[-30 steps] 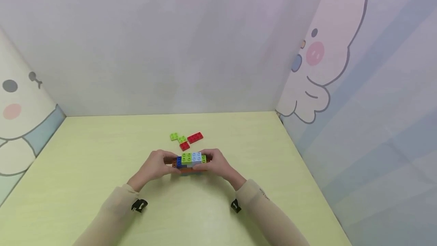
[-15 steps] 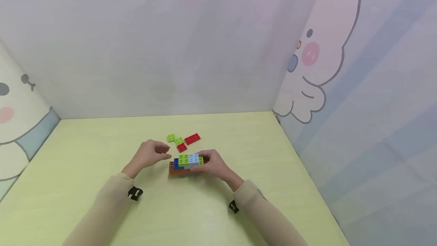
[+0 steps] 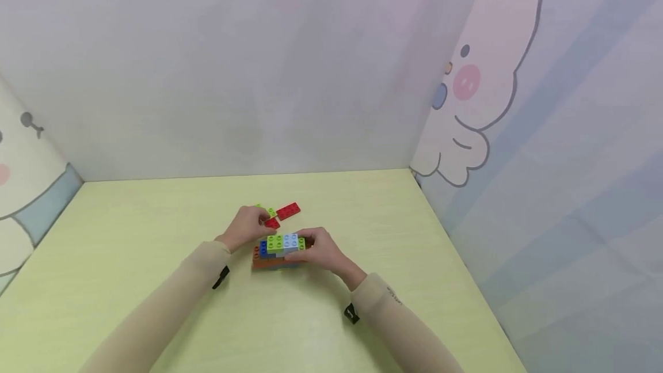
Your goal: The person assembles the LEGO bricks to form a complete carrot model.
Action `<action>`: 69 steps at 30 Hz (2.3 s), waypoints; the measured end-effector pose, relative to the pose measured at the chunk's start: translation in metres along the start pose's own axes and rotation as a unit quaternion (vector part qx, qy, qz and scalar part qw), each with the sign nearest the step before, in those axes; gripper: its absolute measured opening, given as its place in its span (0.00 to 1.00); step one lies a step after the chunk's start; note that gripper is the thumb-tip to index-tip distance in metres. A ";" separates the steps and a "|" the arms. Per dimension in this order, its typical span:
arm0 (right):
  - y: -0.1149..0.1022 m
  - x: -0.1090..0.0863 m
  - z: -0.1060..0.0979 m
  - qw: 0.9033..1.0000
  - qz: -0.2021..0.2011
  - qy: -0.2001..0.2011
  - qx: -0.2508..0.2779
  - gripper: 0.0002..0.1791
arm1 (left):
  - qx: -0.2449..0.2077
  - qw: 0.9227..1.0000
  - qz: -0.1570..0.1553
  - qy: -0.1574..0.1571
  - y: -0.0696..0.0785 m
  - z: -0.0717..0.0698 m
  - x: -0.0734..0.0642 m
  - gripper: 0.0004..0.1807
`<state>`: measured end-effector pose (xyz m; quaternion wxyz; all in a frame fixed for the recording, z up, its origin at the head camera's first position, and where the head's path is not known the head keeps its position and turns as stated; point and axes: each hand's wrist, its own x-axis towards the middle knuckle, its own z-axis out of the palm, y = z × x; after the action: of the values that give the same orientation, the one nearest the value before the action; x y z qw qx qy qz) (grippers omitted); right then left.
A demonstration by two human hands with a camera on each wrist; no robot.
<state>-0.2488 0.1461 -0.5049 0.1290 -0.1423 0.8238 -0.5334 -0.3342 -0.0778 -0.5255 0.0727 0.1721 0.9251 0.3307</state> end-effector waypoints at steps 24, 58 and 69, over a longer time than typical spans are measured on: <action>-0.005 -0.002 -0.002 1.000 -0.011 0.002 -0.005 0.20 | -0.015 0.999 0.024 -0.030 0.025 -0.042 -0.033 0.12; -0.006 -0.003 0.000 1.000 -0.020 0.004 -0.016 0.20 | -0.099 0.982 0.156 -0.040 0.048 -0.054 -0.083 0.18; -0.004 -0.003 0.001 1.000 -0.023 0.003 -0.015 0.19 | -0.083 0.984 0.156 -0.028 0.051 -0.051 -0.081 0.16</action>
<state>-0.2454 0.1451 -0.5011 0.1117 -0.1615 0.8288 -0.5240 -0.2575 -0.1005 -0.4516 0.0597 0.3168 0.8538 0.4087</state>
